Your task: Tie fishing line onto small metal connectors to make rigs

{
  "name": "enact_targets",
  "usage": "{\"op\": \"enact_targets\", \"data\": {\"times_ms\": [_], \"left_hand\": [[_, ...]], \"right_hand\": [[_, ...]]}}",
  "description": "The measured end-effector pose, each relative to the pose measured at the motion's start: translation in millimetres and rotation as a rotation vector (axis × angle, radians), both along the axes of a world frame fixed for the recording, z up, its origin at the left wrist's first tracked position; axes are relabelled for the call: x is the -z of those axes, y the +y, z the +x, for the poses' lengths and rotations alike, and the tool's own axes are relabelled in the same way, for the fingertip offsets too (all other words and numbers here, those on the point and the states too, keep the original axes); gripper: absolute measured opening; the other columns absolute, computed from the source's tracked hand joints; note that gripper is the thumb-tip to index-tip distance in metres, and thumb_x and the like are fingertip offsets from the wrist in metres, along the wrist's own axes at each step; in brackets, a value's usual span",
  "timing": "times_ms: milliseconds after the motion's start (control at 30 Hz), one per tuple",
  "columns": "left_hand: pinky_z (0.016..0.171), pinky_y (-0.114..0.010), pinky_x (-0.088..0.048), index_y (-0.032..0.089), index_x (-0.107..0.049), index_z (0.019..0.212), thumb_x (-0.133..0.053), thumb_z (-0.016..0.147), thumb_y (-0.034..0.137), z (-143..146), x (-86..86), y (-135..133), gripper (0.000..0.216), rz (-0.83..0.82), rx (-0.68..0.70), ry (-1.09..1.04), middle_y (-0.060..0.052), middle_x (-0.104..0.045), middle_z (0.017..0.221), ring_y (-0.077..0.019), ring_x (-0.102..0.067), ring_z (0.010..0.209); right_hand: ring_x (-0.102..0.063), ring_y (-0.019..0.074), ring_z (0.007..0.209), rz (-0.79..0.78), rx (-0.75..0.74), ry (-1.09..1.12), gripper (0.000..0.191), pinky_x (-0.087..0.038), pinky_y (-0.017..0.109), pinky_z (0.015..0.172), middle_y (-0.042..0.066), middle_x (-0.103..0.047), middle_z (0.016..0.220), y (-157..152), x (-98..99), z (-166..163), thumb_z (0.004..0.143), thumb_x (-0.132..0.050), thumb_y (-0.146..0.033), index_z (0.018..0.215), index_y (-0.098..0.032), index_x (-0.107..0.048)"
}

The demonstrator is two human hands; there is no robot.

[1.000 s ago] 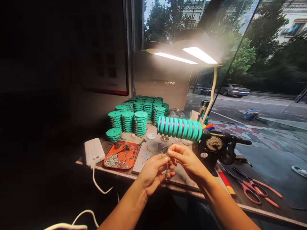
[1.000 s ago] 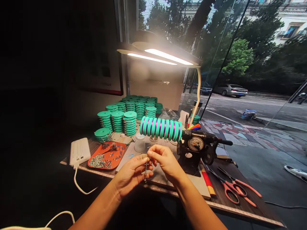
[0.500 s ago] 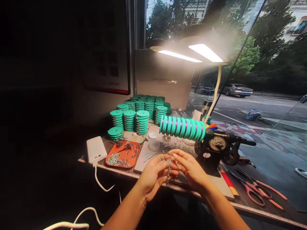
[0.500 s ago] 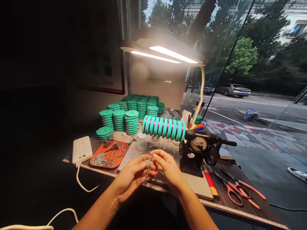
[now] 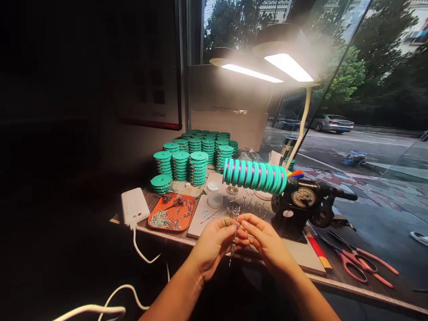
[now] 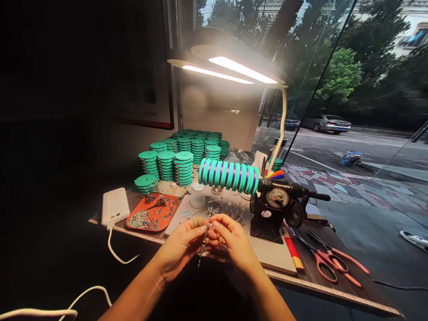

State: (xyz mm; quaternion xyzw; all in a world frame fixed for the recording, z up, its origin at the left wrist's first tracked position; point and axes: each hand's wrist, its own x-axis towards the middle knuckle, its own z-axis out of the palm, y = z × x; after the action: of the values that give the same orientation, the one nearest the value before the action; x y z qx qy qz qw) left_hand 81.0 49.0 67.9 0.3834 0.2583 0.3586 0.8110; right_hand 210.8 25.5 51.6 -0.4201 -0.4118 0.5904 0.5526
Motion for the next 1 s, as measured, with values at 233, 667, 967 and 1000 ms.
{"op": "enact_targets", "data": {"times_ms": [233, 667, 967, 1000], "left_hand": [[0.064, -0.026, -0.047, 0.015, -0.052, 0.080, -0.055, 0.074, 0.018, -2, -4.3, -1, 0.008, -0.042, -0.043, 0.062, -0.005, -0.067, 0.065, -0.0152, -0.064, 0.061], [0.073, -0.029, -0.041, 0.016, -0.054, 0.085, -0.061, 0.069, 0.019, 1, 16.0, 8, 0.018, 0.238, -0.329, 0.280, -0.002, -0.060, 0.080, -0.0150, -0.058, 0.071], [0.080, -0.028, -0.033, 0.018, -0.067, 0.086, -0.061, 0.071, 0.021, 20, -1.4, 2, 0.017, 0.550, -0.241, 0.314, -0.005, -0.061, 0.091, -0.0220, -0.049, 0.091], [0.081, -0.028, -0.033, 0.018, -0.067, 0.083, -0.061, 0.071, 0.022, 23, -2.1, 2, 0.014, 0.553, -0.207, 0.298, -0.005, -0.061, 0.089, -0.0223, -0.050, 0.090]], "right_hand": [[-0.043, 0.0106, 0.047, 0.101, 0.215, -0.241, 0.031, -0.037, 0.025, 0.049, -0.005, -0.048, 0.054, 3, -5.0, 7, 0.068, -0.061, -0.045, 0.081, -0.017, -0.056], [-0.042, 0.0154, 0.046, 0.266, 0.579, -0.631, 0.020, -0.029, 0.028, 0.051, -0.002, -0.048, 0.044, 35, -25.3, 8, 0.070, -0.060, -0.035, 0.057, -0.020, -0.063], [-0.038, 0.0096, 0.045, 0.215, 0.343, -0.406, 0.023, -0.028, 0.024, 0.044, 0.000, -0.059, 0.059, 5, -44.3, 23, 0.064, -0.066, -0.039, 0.069, -0.017, -0.070], [-0.036, 0.0088, 0.044, 0.204, 0.322, -0.375, 0.024, -0.027, 0.024, 0.043, 0.000, -0.058, 0.058, 4, -45.1, 23, 0.063, -0.067, -0.040, 0.071, -0.017, -0.071]]}}
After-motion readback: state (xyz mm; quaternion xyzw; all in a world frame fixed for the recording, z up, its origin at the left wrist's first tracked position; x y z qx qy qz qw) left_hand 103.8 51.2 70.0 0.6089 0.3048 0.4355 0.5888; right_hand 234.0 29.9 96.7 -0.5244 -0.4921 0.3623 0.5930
